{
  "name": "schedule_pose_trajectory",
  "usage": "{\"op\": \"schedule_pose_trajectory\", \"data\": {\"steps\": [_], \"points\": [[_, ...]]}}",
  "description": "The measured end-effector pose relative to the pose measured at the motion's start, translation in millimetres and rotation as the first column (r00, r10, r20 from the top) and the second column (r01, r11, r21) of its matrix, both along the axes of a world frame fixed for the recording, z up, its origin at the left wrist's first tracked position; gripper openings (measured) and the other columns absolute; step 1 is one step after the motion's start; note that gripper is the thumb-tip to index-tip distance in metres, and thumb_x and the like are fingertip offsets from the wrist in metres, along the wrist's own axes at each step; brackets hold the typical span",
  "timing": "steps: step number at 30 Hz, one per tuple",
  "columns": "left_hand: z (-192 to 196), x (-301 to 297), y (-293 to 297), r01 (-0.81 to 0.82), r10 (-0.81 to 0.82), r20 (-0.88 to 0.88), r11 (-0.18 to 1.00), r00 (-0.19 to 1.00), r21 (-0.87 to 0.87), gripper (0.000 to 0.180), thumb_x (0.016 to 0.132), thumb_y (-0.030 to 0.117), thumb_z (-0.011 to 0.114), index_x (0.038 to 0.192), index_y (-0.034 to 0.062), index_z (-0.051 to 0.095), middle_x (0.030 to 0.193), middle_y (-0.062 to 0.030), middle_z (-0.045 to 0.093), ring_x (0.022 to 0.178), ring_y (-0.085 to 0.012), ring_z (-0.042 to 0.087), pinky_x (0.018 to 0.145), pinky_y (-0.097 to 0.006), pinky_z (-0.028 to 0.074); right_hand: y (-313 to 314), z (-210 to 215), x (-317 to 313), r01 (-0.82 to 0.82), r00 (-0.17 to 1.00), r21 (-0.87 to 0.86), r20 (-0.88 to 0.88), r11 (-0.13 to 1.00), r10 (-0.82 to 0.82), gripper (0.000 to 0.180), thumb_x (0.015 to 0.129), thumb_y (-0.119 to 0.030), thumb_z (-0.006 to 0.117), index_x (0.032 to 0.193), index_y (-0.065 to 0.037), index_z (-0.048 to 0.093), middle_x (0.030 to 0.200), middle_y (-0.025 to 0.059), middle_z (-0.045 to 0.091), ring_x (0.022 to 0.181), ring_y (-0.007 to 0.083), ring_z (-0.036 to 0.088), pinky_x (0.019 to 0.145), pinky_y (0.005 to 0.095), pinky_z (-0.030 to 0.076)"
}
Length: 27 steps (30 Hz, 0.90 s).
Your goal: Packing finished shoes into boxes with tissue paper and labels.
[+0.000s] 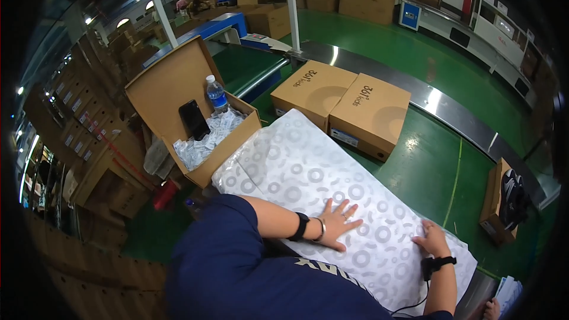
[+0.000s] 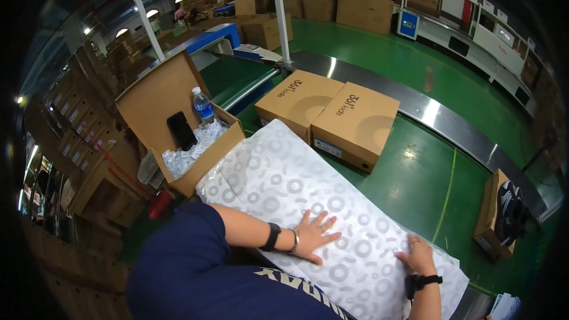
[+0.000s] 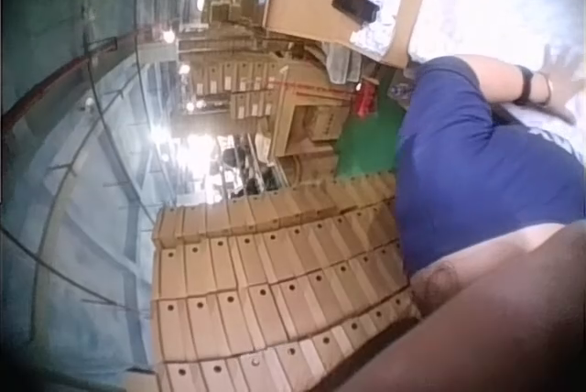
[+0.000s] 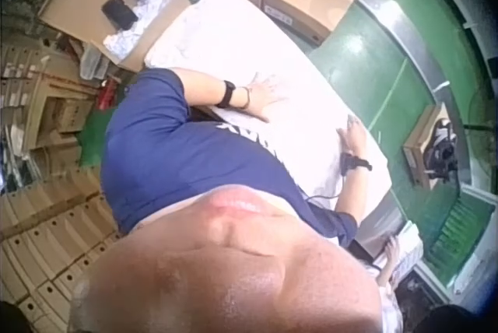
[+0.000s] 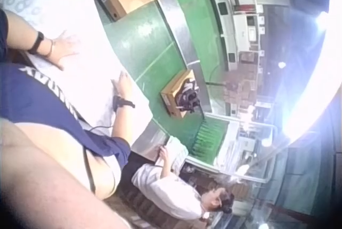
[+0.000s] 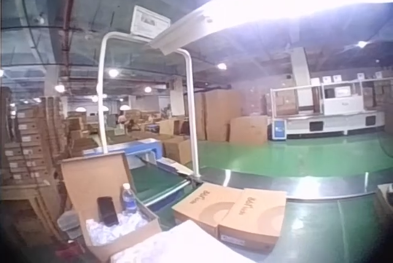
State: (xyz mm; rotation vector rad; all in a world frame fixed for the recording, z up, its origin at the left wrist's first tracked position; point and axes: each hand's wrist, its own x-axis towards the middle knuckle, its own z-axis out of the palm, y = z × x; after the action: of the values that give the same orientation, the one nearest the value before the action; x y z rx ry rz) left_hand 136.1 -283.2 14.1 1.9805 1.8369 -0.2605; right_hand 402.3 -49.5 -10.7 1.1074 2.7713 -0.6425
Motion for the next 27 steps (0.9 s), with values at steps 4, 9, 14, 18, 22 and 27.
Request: {"op": "schedule_pose_trajectory", "data": {"steps": [4, 9, 14, 18, 22, 27], "points": [[-21, -18, -2, -0.058, 0.065, -0.057, 0.992, 0.996, 0.116, 0.075, 0.078, 0.057, 0.044, 0.137, 0.0167, 0.021, 0.142, -0.0217, 0.008, 0.129, -0.0431, 0.006, 0.094, -0.065, 0.011, 51, 9, 70, 0.484, 0.861, 0.349, -0.030, 0.802, -0.507, 0.062, 0.062, -0.017, 0.073, 0.117, -0.006, 0.046, 0.117, 0.0169, 0.046, 0.109, 0.0343, 0.044, 0.090, 0.0417, 0.037], [-23, -8, 6, -0.081, 0.095, -0.102, 0.989, 0.990, 0.127, 0.073, 0.078, 0.055, 0.043, 0.136, 0.0162, 0.022, 0.141, -0.0223, 0.010, 0.129, -0.0433, 0.008, 0.095, -0.065, 0.010, 158, -5, 188, 0.995, 0.041, 0.093, -0.698, -0.035, -0.715, 0.085, 0.063, -0.044, 0.072, 0.120, 0.008, 0.036, 0.116, 0.0290, 0.045, 0.107, 0.0391, 0.045, 0.092, 0.0409, 0.036], [-29, -9, 4, -0.064, 0.088, -0.164, 0.987, 0.982, 0.147, 0.072, 0.078, 0.054, 0.045, 0.135, 0.0168, 0.024, 0.140, -0.0215, 0.013, 0.129, -0.0420, 0.010, 0.095, -0.064, 0.011, 209, -21, 227, 0.444, -0.416, -0.857, -0.456, 0.261, -0.787, 0.083, 0.068, -0.052, 0.065, 0.125, 0.001, 0.036, 0.131, 0.0115, 0.034, 0.117, 0.0277, 0.034, 0.097, 0.0401, 0.028], [-34, -10, 2, -0.060, 0.091, -0.179, 0.983, 0.980, 0.172, 0.071, 0.077, 0.053, 0.046, 0.135, 0.0168, 0.026, 0.140, -0.0216, 0.015, 0.128, -0.0423, 0.012, 0.095, -0.064, 0.012, 238, -46, 223, 0.579, -0.396, -0.805, -0.415, 0.128, -0.819, 0.079, 0.073, -0.052, 0.060, 0.127, -0.001, 0.036, 0.127, 0.0145, 0.040, 0.115, 0.0253, 0.039, 0.097, 0.0375, 0.028], [-37, -9, 7, -0.044, 0.079, -0.148, 0.972, 0.986, 0.229, 0.070, 0.077, 0.051, 0.047, 0.134, 0.0166, 0.028, 0.140, -0.0219, 0.015, 0.127, -0.0433, 0.013, 0.095, -0.063, 0.012, 277, -70, 258, 0.335, -0.580, -0.915, -0.388, 0.224, -0.716, 0.065, 0.071, -0.039, 0.067, 0.116, -0.001, 0.040, 0.102, 0.0146, 0.052, 0.088, 0.0220, 0.051, 0.078, 0.0328, 0.043], [-33, -8, 0, -0.074, 0.110, -0.140, 0.968, 0.984, 0.241, 0.069, 0.077, 0.051, 0.047, 0.134, 0.0180, 0.028, 0.140, -0.0211, 0.016, 0.127, -0.0423, 0.014, 0.095, -0.064, 0.012, 266, -44, 215, 0.524, -0.458, -0.846, -0.377, 0.098, -0.805, 0.075, 0.070, -0.035, 0.068, 0.127, -0.019, 0.022, 0.105, 0.0122, 0.046, 0.086, 0.0218, 0.048, 0.068, 0.0354, 0.043]]}}
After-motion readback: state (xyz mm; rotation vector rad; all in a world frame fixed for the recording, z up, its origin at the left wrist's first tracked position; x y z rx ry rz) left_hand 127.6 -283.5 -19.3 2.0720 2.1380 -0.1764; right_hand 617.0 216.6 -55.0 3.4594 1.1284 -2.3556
